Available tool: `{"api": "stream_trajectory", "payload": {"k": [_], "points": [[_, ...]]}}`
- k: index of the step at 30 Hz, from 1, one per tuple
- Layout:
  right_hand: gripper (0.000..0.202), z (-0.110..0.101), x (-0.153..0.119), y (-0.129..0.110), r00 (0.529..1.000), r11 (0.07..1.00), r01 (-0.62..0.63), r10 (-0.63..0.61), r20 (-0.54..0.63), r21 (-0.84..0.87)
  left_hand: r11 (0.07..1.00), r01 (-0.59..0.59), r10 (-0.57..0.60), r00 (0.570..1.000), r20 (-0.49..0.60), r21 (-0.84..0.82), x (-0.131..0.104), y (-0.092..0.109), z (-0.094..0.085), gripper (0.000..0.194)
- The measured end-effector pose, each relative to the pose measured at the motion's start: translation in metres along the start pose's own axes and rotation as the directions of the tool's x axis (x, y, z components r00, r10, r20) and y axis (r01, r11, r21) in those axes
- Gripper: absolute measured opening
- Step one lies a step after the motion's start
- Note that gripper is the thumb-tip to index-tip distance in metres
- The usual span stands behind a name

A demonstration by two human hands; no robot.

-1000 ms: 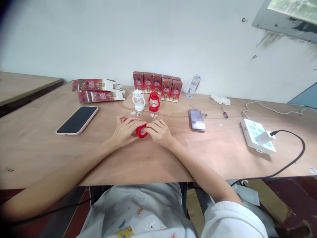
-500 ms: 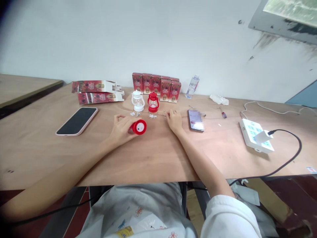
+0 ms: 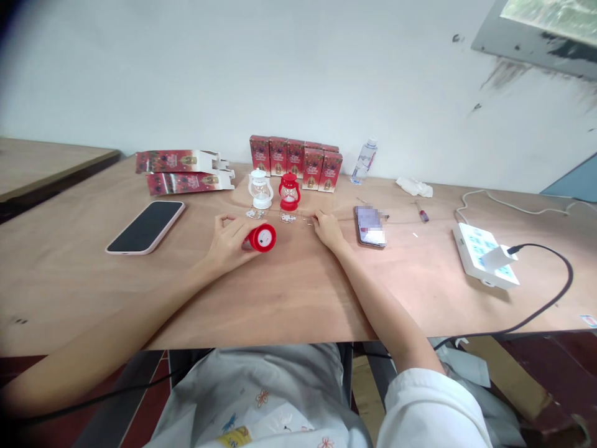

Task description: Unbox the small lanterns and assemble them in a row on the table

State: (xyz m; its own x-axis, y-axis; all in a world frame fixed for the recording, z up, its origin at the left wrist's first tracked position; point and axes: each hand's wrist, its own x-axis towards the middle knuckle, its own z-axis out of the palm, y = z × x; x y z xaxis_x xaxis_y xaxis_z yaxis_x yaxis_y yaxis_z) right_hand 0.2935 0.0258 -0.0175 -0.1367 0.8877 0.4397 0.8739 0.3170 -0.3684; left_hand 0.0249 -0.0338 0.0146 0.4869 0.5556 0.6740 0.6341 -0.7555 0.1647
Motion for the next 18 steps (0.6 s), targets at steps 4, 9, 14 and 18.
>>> {"api": "stream_trajectory", "payload": {"k": [4,9,14,18], "points": [[0.019,-0.001,0.0,-0.001,0.991,0.997,0.076,-0.074,-0.107,0.018,0.997,-0.033,0.033,0.999,0.001,0.063,-0.001,0.0,0.001,0.04],[0.022,-0.007,-0.016,-0.026,0.907,0.957,0.283,-0.245,-0.342,0.066,0.983,-0.109,0.114,0.993,-0.03,0.145,-0.001,-0.001,0.0,0.045],[0.013,-0.01,-0.036,-0.067,0.736,0.825,0.565,-0.505,-0.451,-0.001,0.967,-0.156,0.168,0.985,-0.042,0.204,-0.001,-0.001,-0.001,0.047],[0.011,-0.011,-0.04,-0.082,0.554,0.662,0.729,-0.719,-0.419,-0.172,0.968,-0.161,0.172,0.984,-0.04,0.193,0.0,-0.001,-0.001,0.045]]}}
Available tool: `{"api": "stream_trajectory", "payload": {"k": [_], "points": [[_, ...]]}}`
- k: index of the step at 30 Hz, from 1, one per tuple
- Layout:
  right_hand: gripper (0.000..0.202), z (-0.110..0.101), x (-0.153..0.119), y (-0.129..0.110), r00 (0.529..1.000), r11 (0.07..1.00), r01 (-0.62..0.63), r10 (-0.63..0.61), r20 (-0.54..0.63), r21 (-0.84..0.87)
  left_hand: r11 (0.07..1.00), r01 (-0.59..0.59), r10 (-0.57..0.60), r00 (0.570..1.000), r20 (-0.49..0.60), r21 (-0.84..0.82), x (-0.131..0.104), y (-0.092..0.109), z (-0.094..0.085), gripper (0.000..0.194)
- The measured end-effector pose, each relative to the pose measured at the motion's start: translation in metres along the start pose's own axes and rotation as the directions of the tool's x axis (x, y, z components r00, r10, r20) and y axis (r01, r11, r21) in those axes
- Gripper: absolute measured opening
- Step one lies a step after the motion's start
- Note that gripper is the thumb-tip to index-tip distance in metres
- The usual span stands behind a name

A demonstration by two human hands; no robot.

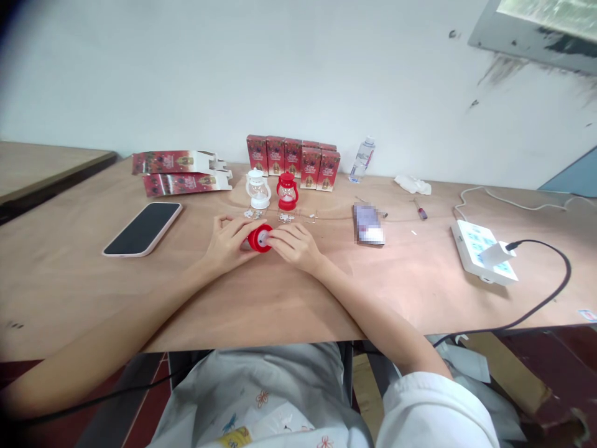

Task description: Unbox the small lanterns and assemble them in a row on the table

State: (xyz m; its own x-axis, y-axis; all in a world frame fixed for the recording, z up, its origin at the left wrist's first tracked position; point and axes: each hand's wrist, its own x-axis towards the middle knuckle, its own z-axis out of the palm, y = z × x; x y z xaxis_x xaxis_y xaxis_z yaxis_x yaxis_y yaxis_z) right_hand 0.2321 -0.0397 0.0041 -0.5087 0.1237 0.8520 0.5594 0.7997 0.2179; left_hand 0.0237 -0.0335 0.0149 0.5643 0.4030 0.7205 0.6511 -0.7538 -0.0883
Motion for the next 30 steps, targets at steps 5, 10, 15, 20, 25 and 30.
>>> {"api": "stream_trajectory", "payload": {"k": [5,10,15,20,25,30], "points": [[0.015,-0.003,0.001,0.003,0.985,0.984,0.17,-0.171,-0.015,-0.057,0.997,0.004,0.001,0.997,0.079,-0.071,-0.001,-0.004,0.002,0.046],[0.018,-0.009,-0.001,0.004,0.947,0.938,0.321,-0.317,0.047,-0.134,0.984,-0.044,0.056,0.996,0.066,-0.171,-0.001,-0.004,0.002,0.046],[0.018,-0.011,0.001,0.004,0.917,0.894,0.399,-0.388,0.093,-0.206,0.973,-0.01,0.028,0.997,0.076,-0.23,0.003,-0.002,-0.001,0.044],[0.015,-0.009,0.003,0.002,0.901,0.868,0.432,-0.428,0.068,-0.245,0.97,-0.007,0.033,0.994,0.105,-0.244,0.007,-0.003,-0.001,0.043],[0.013,-0.006,0.007,-0.001,0.9,0.865,0.432,-0.432,0.06,-0.254,0.985,-0.062,0.071,0.996,0.05,-0.159,0.008,-0.003,-0.001,0.038],[0.01,-0.003,0.008,-0.002,0.91,0.879,0.408,-0.414,0.031,-0.249,0.995,-0.083,0.083,0.997,-0.005,-0.05,0.01,-0.002,-0.006,0.038]]}}
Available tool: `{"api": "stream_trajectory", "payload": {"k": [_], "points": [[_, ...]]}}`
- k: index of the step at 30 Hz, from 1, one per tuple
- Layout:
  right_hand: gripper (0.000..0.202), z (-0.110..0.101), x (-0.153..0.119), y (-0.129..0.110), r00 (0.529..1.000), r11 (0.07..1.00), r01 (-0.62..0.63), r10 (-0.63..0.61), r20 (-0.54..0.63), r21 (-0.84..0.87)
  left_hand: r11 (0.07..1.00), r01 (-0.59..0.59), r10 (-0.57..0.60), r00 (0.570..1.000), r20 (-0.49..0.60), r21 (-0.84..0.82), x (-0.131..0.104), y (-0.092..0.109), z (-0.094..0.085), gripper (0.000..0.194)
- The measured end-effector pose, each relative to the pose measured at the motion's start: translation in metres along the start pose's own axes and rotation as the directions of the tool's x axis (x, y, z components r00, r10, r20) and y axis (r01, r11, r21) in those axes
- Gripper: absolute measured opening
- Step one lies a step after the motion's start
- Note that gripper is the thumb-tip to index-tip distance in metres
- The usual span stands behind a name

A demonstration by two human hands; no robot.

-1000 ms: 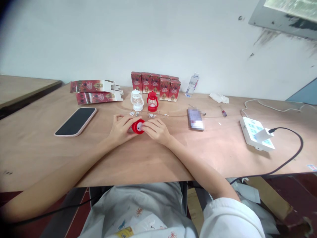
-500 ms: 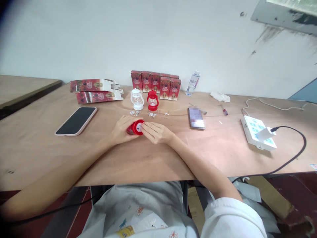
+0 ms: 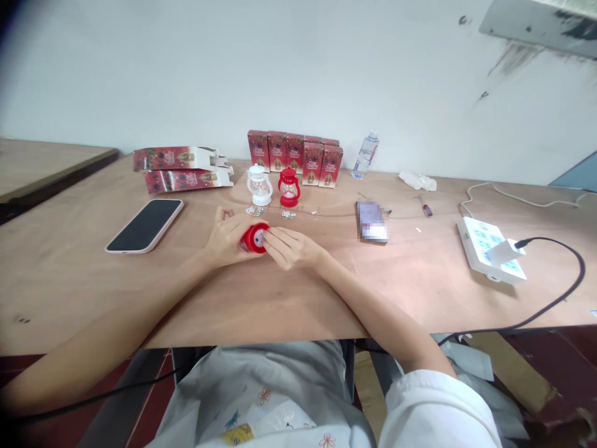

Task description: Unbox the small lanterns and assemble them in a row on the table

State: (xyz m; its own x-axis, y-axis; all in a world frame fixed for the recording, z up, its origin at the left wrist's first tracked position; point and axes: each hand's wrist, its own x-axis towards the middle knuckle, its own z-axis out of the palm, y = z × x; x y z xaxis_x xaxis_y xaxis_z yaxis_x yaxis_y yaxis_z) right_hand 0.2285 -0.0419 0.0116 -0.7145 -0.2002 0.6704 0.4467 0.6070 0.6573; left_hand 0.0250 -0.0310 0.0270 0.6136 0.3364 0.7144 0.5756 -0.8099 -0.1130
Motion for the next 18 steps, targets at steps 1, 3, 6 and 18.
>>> {"api": "stream_trajectory", "payload": {"k": [1,3,6,18], "points": [[0.01,0.0002,-0.0003,-0.0002,1.0,1.0,-0.005,0.005,-0.001,0.005,1.0,0.002,-0.003,1.0,0.005,0.015,0.0007,0.0003,-0.0015,0.038],[0.01,-0.0003,-0.0007,-0.0003,1.0,1.0,-0.013,0.013,0.011,0.028,1.0,0.003,-0.004,1.0,0.028,0.028,0.0018,0.0007,-0.0039,0.038],[0.011,-0.0028,0.0004,-0.0006,0.999,0.998,-0.028,0.026,0.034,0.055,1.0,0.001,-0.001,0.998,0.057,0.008,0.0019,0.0,-0.0055,0.038],[0.02,-0.0062,0.0008,0.0014,0.968,0.947,-0.243,0.223,0.115,0.211,1.0,-0.023,0.021,0.99,0.137,0.015,-0.0002,-0.0016,-0.0072,0.055]]}}
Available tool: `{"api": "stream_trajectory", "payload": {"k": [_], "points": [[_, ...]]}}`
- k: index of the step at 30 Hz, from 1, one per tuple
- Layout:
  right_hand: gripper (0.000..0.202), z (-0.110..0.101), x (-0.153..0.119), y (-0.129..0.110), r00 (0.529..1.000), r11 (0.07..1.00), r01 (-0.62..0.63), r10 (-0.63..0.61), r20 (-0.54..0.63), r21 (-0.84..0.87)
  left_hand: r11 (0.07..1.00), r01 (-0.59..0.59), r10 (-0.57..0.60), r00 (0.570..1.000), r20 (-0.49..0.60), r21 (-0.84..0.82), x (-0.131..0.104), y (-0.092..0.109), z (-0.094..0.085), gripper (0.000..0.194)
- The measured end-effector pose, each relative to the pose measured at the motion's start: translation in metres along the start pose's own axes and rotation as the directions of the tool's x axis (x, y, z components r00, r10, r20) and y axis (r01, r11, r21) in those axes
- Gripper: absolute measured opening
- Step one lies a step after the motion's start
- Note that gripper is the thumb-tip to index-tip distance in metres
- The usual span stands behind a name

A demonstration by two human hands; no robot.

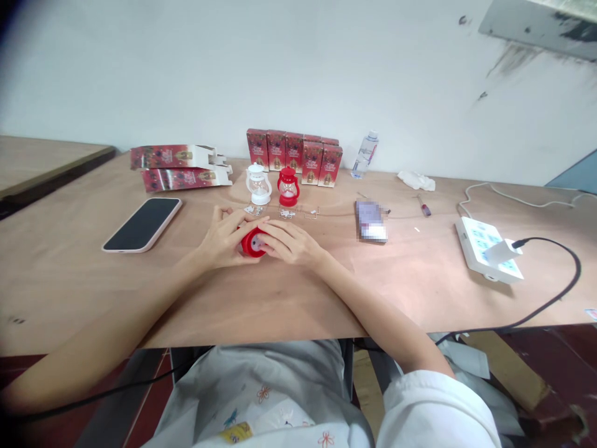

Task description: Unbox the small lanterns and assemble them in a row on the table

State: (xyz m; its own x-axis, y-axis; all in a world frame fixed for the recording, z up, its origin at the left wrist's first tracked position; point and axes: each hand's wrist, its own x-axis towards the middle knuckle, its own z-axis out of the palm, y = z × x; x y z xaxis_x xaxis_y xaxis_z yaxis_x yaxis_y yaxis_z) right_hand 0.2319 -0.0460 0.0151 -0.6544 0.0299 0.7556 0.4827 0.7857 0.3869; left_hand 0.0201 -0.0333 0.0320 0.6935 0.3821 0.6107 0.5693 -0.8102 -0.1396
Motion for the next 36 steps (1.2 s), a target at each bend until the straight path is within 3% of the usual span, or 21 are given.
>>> {"api": "stream_trajectory", "payload": {"k": [3,11,14,20,25,32,36], "points": [[0.024,-0.001,-0.003,-0.002,0.999,1.0,0.011,-0.011,0.032,0.002,1.0,0.016,-0.017,1.0,-0.013,-0.018,0.0,0.004,0.001,0.052],[0.018,0.005,-0.003,-0.012,0.989,0.989,0.122,-0.129,-0.079,-0.086,0.999,0.019,-0.023,0.996,-0.085,-0.044,0.001,0.012,0.001,0.031],[0.017,0.008,-0.004,-0.012,0.979,0.979,0.163,-0.177,-0.105,-0.126,0.999,0.022,-0.025,0.997,-0.076,-0.039,0.001,0.011,0.002,0.029],[0.022,0.004,-0.005,-0.012,0.984,0.979,0.177,-0.178,0.005,-0.096,0.998,0.045,-0.047,0.998,-0.05,-0.04,0.002,0.01,0.002,0.03],[0.012,-0.002,0.001,-0.011,0.974,0.966,0.21,-0.22,-0.046,-0.153,0.999,0.025,-0.028,0.996,-0.09,-0.035,0.003,0.01,0.001,0.03],[0.015,-0.003,-0.001,-0.009,0.996,0.998,0.064,-0.065,0.057,0.012,0.997,0.079,-0.078,0.996,-0.052,0.003,0.003,0.01,0.0,0.032],[0.012,0.0,-0.003,-0.009,0.999,0.997,0.016,-0.019,0.03,0.077,0.995,0.1,-0.098,0.993,-0.058,0.019,0.002,0.009,0.003,0.03]]}}
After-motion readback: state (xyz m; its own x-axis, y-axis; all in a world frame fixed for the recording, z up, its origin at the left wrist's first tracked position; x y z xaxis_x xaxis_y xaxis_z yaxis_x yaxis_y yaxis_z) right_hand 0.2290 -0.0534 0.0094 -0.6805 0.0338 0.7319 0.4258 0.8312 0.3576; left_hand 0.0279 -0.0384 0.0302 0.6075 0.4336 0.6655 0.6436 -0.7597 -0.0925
